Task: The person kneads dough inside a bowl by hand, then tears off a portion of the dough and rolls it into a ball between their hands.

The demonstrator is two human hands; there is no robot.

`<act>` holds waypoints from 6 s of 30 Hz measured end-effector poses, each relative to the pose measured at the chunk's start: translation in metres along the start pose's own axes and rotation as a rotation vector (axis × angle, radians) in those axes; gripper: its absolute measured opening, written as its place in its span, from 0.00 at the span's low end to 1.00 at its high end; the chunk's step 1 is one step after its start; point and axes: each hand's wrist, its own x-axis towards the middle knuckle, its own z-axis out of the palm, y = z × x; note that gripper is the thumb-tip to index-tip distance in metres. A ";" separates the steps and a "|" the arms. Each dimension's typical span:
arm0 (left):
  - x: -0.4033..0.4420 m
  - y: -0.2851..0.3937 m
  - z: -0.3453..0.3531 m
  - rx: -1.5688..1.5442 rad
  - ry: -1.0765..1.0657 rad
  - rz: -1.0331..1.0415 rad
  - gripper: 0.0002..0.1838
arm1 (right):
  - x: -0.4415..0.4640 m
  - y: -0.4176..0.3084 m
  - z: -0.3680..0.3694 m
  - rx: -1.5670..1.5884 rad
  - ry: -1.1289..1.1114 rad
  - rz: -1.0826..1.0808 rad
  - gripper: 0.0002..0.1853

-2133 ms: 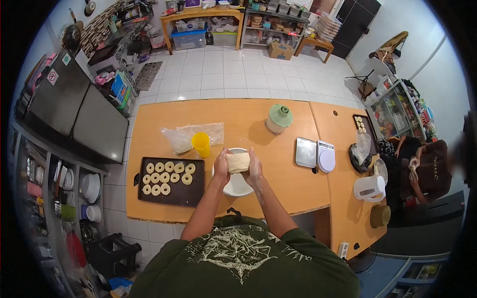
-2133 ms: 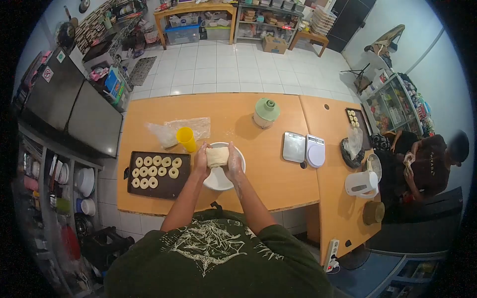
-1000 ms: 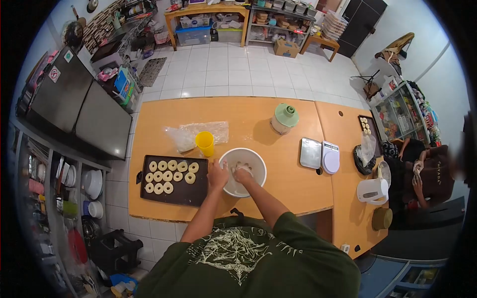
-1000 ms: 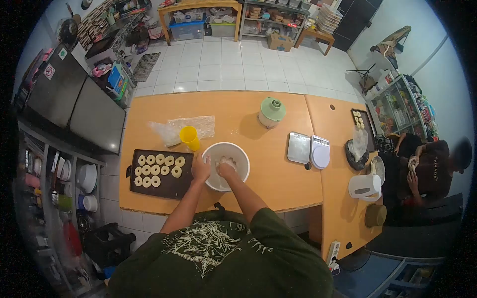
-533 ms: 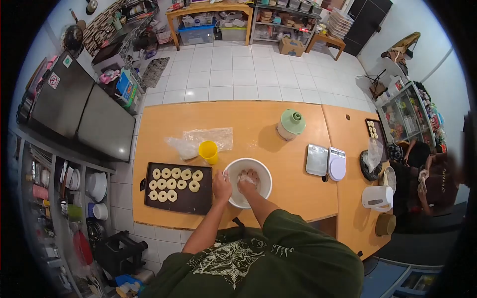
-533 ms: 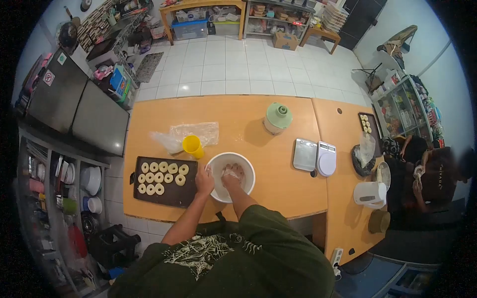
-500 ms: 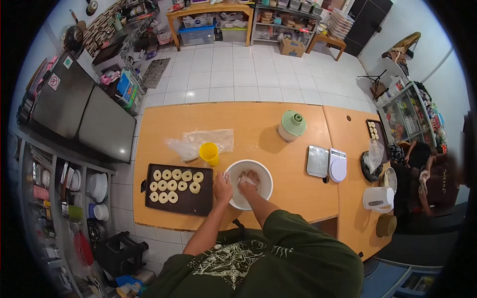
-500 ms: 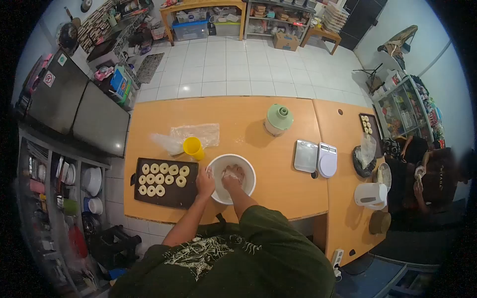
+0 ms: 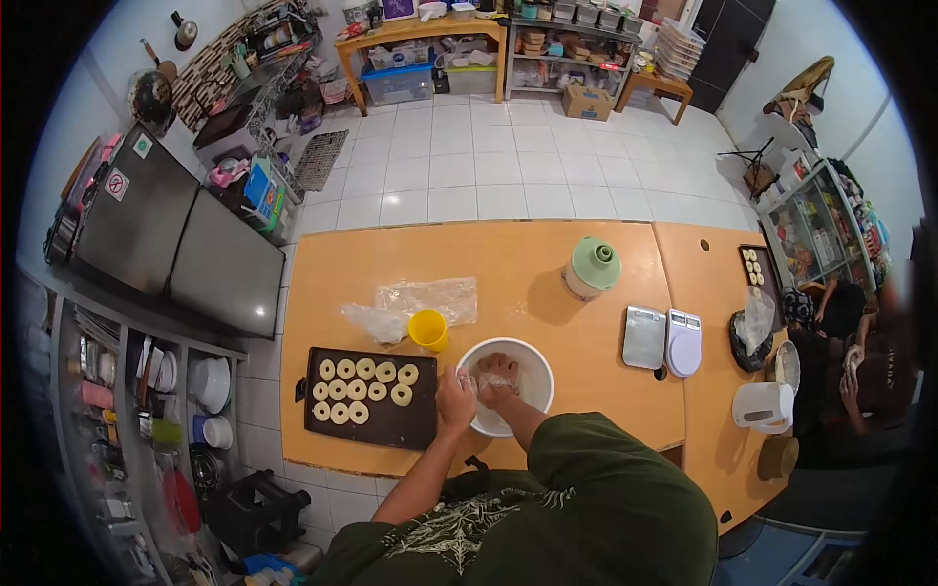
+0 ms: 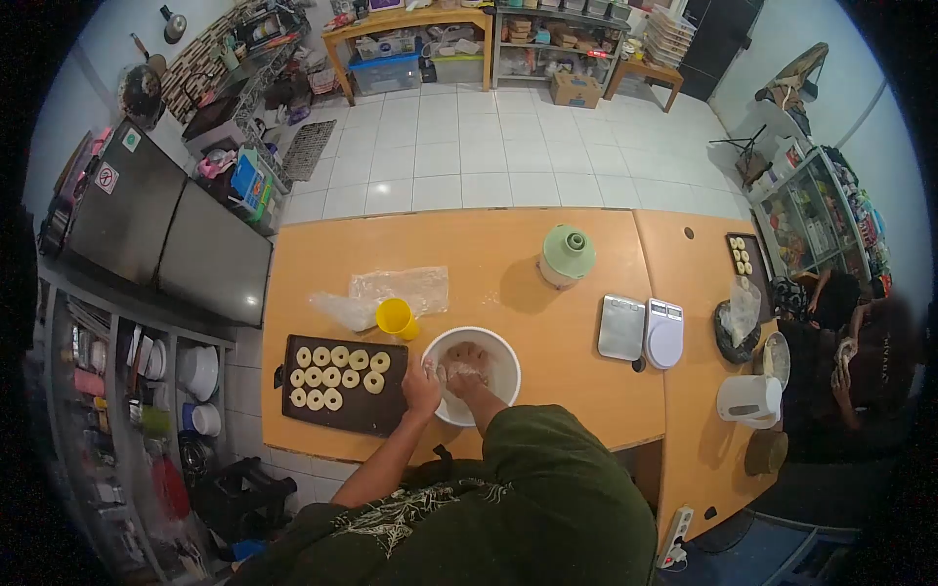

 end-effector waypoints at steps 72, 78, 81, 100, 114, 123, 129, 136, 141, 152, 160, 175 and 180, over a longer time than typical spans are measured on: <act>0.003 0.001 0.001 -0.202 0.175 -0.175 0.21 | -0.059 0.014 -0.037 0.077 -0.562 -0.243 0.16; 0.006 0.004 -0.001 -0.179 0.141 -0.170 0.21 | -0.059 0.009 -0.016 0.174 -0.330 0.076 0.24; 0.004 -0.002 0.001 -0.184 0.129 -0.133 0.20 | -0.050 0.015 -0.006 0.227 -0.316 0.165 0.23; 0.004 0.005 -0.009 -0.075 0.076 -0.138 0.18 | 0.029 0.102 0.085 0.754 -0.450 0.085 0.18; 0.006 -0.001 -0.003 -0.080 0.085 -0.136 0.21 | -0.053 0.010 -0.031 0.367 -0.196 -0.204 0.17; 0.003 -0.002 -0.005 -0.101 0.067 -0.130 0.21 | -0.058 0.022 -0.033 0.163 -0.340 -0.419 0.30; 0.005 -0.004 -0.004 -0.130 0.082 -0.092 0.20 | -0.041 0.028 0.009 0.203 -0.406 0.015 0.33; 0.003 0.003 -0.009 -0.152 0.090 -0.069 0.19 | -0.009 0.041 0.021 0.197 -0.342 0.054 0.23; 0.004 0.001 -0.008 -0.155 0.046 -0.088 0.19 | 0.005 0.038 0.029 0.185 -0.327 0.149 0.22; 0.004 0.004 -0.007 -0.114 0.067 -0.143 0.20 | -0.022 0.015 -0.036 -0.032 -0.394 0.027 0.32; 0.003 -0.001 -0.007 -0.067 0.028 -0.113 0.22 | -0.032 -0.005 0.030 -0.046 -0.060 0.053 0.35; 0.004 0.003 -0.012 -0.042 -0.034 -0.107 0.21 | -0.007 0.029 0.017 0.333 -0.362 0.268 0.26; 0.004 0.000 -0.008 -0.056 -0.003 -0.092 0.20 | -0.002 0.029 0.027 0.306 -0.365 0.286 0.23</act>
